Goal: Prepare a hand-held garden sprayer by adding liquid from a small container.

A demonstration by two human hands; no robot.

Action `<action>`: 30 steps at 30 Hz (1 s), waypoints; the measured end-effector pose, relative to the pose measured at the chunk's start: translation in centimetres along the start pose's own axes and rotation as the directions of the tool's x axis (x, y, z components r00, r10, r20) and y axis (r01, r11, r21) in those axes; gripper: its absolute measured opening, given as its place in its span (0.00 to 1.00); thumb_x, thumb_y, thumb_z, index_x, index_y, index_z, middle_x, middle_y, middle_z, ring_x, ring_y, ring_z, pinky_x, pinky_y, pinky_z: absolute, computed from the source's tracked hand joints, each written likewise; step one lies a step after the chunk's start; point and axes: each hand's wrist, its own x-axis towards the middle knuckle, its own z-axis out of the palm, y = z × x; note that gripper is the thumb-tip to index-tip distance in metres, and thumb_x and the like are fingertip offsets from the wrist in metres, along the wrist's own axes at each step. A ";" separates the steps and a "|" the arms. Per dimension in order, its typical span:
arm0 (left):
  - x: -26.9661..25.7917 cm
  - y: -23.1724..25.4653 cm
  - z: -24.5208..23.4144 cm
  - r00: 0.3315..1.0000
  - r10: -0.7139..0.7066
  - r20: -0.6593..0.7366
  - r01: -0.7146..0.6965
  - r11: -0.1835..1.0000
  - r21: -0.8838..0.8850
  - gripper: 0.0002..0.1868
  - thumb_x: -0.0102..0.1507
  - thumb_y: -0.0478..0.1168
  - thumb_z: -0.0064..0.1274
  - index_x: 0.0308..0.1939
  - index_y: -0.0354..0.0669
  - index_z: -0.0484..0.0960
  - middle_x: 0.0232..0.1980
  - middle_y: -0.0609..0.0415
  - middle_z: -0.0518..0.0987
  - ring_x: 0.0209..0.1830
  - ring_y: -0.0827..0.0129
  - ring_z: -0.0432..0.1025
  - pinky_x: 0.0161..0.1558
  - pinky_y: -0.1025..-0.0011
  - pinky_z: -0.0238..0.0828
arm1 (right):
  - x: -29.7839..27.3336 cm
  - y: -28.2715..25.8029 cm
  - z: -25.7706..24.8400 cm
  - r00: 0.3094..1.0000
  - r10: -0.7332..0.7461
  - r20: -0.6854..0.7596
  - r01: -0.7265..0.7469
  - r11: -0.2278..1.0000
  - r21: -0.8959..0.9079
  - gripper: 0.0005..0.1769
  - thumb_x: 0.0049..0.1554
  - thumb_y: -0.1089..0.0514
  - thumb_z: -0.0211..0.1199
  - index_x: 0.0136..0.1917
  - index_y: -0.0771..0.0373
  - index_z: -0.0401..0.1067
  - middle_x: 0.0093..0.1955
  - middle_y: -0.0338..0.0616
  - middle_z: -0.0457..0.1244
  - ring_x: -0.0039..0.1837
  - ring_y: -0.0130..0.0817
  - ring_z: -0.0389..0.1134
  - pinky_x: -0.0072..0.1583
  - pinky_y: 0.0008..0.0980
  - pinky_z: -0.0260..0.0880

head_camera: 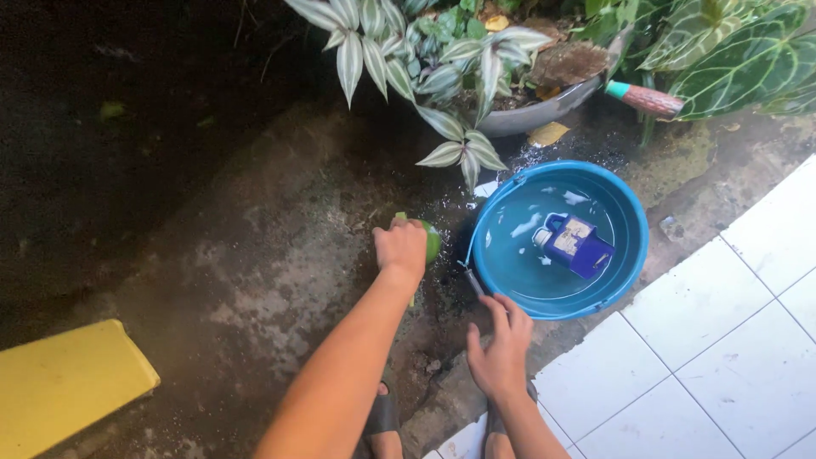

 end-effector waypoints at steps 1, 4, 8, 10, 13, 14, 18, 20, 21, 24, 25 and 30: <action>0.4 0.3 0.9 1.000 -0.020 0.018 0.020 0.999 -0.044 0.20 0.63 0.39 0.56 0.59 0.44 0.78 0.52 0.49 0.82 0.47 0.65 0.80 0.50 0.58 0.70 | 0.6 -0.6 0.3 1.000 -0.013 0.006 0.013 1.000 0.028 0.29 0.48 0.62 0.67 0.64 0.58 0.69 0.67 0.53 0.59 0.71 0.54 0.55 0.71 0.49 0.54; -1.4 -0.9 -2.0 0.996 0.029 0.082 -0.015 0.986 -0.164 0.35 0.60 0.42 0.62 0.69 0.49 0.67 0.55 0.44 0.79 0.46 0.59 0.80 0.52 0.57 0.71 | 2.4 -1.4 1.4 0.999 -0.030 0.010 0.030 0.999 0.018 0.29 0.48 0.63 0.67 0.63 0.59 0.69 0.67 0.54 0.59 0.70 0.55 0.55 0.71 0.50 0.54; -3.5 -3.8 -4.1 0.992 0.105 0.071 -0.072 0.928 -0.365 0.54 0.52 0.48 0.71 0.77 0.53 0.56 0.57 0.39 0.75 0.50 0.49 0.77 0.53 0.54 0.70 | 4.8 -2.3 2.8 0.998 -0.054 0.023 0.053 0.997 0.054 0.29 0.49 0.64 0.66 0.64 0.59 0.68 0.67 0.53 0.59 0.70 0.55 0.56 0.70 0.48 0.57; -4.1 -5.5 -3.2 0.993 0.070 -0.094 -0.110 0.821 -0.560 0.58 0.47 0.51 0.74 0.75 0.50 0.57 0.57 0.40 0.74 0.56 0.45 0.72 0.56 0.52 0.68 | 6.2 -2.7 3.4 0.993 -0.105 0.045 0.101 0.991 0.083 0.31 0.49 0.66 0.66 0.66 0.61 0.67 0.66 0.55 0.59 0.67 0.55 0.59 0.68 0.46 0.60; -4.0 -7.0 -2.0 0.985 0.011 -0.173 -0.125 0.733 -0.668 0.52 0.44 0.53 0.75 0.67 0.47 0.65 0.58 0.46 0.74 0.60 0.48 0.69 0.58 0.52 0.67 | 8.5 -4.2 4.0 0.946 0.094 0.310 -0.132 0.986 0.105 0.35 0.49 0.65 0.65 0.70 0.57 0.63 0.68 0.51 0.59 0.61 0.51 0.65 0.63 0.41 0.68; -3.5 -7.2 -1.2 0.986 0.003 -0.169 -0.117 0.734 -0.669 0.52 0.44 0.53 0.75 0.67 0.47 0.65 0.58 0.46 0.74 0.60 0.48 0.69 0.58 0.52 0.67 | 9.4 -3.4 5.1 0.945 0.089 0.316 -0.128 0.986 0.106 0.35 0.49 0.65 0.65 0.70 0.57 0.63 0.68 0.51 0.59 0.61 0.51 0.65 0.63 0.41 0.68; -1.5 -7.2 2.3 0.989 0.097 -0.116 -0.151 0.651 -0.744 0.42 0.46 0.51 0.73 0.62 0.50 0.74 0.60 0.52 0.75 0.63 0.51 0.68 0.61 0.53 0.66 | 12.2 0.1 9.6 0.927 -0.181 0.328 0.166 0.983 0.073 0.51 0.39 0.68 0.73 0.74 0.62 0.56 0.70 0.58 0.57 0.72 0.57 0.58 0.71 0.44 0.59; -0.7 -7.1 3.6 0.986 0.132 -0.102 -0.162 0.616 -0.771 0.39 0.47 0.50 0.72 0.61 0.53 0.76 0.61 0.54 0.75 0.64 0.52 0.68 0.62 0.53 0.65 | 12.7 -0.3 10.1 0.925 -0.193 0.326 0.177 0.981 0.080 0.56 0.35 0.68 0.75 0.74 0.62 0.54 0.71 0.59 0.56 0.73 0.57 0.56 0.72 0.45 0.57; -0.2 -7.2 4.1 0.974 0.187 -0.129 -0.220 0.641 -0.736 0.36 0.49 0.46 0.70 0.61 0.57 0.78 0.63 0.58 0.75 0.68 0.55 0.65 0.63 0.49 0.59 | 12.7 -1.6 9.4 0.927 -0.234 0.292 0.223 0.972 0.070 0.59 0.33 0.68 0.75 0.76 0.63 0.53 0.73 0.64 0.52 0.73 0.61 0.54 0.70 0.47 0.57; 0.1 -8.2 1.8 0.950 0.258 -0.177 -0.310 0.707 -0.636 0.36 0.49 0.42 0.68 0.62 0.64 0.79 0.69 0.62 0.73 0.74 0.59 0.59 0.66 0.41 0.46 | 12.0 -3.6 8.1 0.899 -0.332 0.287 0.356 0.934 -0.035 0.60 0.32 0.65 0.76 0.76 0.61 0.55 0.74 0.64 0.52 0.73 0.61 0.53 0.69 0.49 0.56; 0.1 -8.6 0.3 0.940 0.275 -0.200 -0.340 0.751 -0.566 0.38 0.49 0.41 0.68 0.64 0.66 0.78 0.71 0.62 0.71 0.77 0.60 0.54 0.67 0.38 0.38 | 11.7 -4.0 7.7 0.867 -0.385 0.317 0.439 0.890 -0.121 0.57 0.34 0.62 0.76 0.76 0.58 0.57 0.73 0.59 0.55 0.73 0.59 0.54 0.69 0.50 0.56; -1.4 -10.8 1.6 0.930 -0.077 -0.359 -0.156 0.802 -0.577 0.40 0.49 0.44 0.69 0.66 0.56 0.75 0.73 0.49 0.66 0.77 0.56 0.54 0.69 0.43 0.40 | 8.7 -3.5 8.7 0.925 -0.107 0.365 0.207 0.947 -0.247 0.32 0.47 0.57 0.70 0.65 0.60 0.69 0.58 0.53 0.67 0.60 0.51 0.67 0.63 0.46 0.68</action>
